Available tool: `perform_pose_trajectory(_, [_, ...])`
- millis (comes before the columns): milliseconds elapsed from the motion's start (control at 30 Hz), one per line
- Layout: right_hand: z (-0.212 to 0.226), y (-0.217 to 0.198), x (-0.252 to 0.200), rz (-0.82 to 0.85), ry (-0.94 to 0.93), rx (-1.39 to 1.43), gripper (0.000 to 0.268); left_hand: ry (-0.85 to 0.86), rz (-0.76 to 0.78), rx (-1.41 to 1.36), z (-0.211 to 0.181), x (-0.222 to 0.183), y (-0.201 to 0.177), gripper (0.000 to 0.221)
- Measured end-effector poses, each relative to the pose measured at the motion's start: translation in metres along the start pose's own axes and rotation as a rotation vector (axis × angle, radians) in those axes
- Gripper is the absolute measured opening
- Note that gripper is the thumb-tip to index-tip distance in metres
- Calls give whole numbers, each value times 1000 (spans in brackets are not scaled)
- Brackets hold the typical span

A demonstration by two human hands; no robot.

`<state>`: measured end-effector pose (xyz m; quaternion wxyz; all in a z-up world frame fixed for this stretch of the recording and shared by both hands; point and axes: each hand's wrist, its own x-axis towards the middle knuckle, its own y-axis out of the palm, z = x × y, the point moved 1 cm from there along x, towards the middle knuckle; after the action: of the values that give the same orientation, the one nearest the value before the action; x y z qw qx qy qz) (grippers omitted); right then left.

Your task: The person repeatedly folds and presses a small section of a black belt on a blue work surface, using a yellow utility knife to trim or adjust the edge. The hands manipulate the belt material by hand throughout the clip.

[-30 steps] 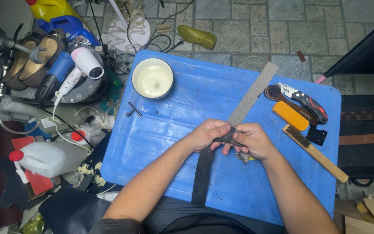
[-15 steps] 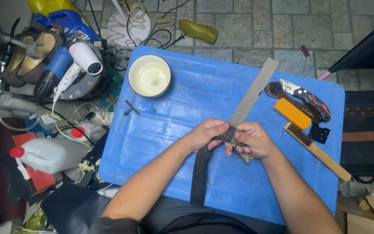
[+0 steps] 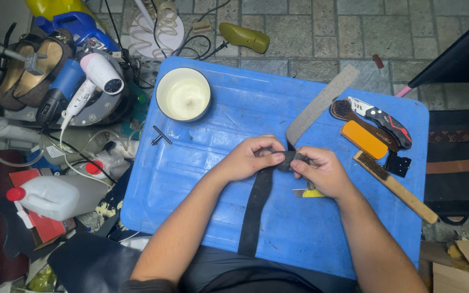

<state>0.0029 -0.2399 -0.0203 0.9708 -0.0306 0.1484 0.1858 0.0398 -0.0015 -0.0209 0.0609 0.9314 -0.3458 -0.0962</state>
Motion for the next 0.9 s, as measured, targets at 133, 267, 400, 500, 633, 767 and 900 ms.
perform_pose_trajectory(133, [27, 3, -5, -50, -356, -395, 18, 455, -65, 430, -34, -14, 8, 22])
perform_pose_trajectory(267, [43, 10, -10, -70, -395, -485, 18, 541, -165, 640, -60, -25, 16, 34])
perform_pose_trajectory(400, [53, 14, -12, -66, -415, -529, 18, 467, -162, 503, -66, -25, 17, 33])
perform_pose_trajectory(500, [57, 15, -12, -73, -410, -552, 18, 360, -188, 407, -58, -21, 19, 21])
perform_pose_trajectory(633, [59, 22, -13, -214, -414, -562, 30, 306, -322, 479, -47, -15, 20, 21])
perform_pose_trajectory(767, [64, 28, -12, -287, -532, -555, 26, 247, -372, 437, -41, -13, 20, 28])
perform_pose_trajectory(900, [67, 32, -11, -336, -579, -563, 21, 288, -405, 491, -38, -12, 22, 21])
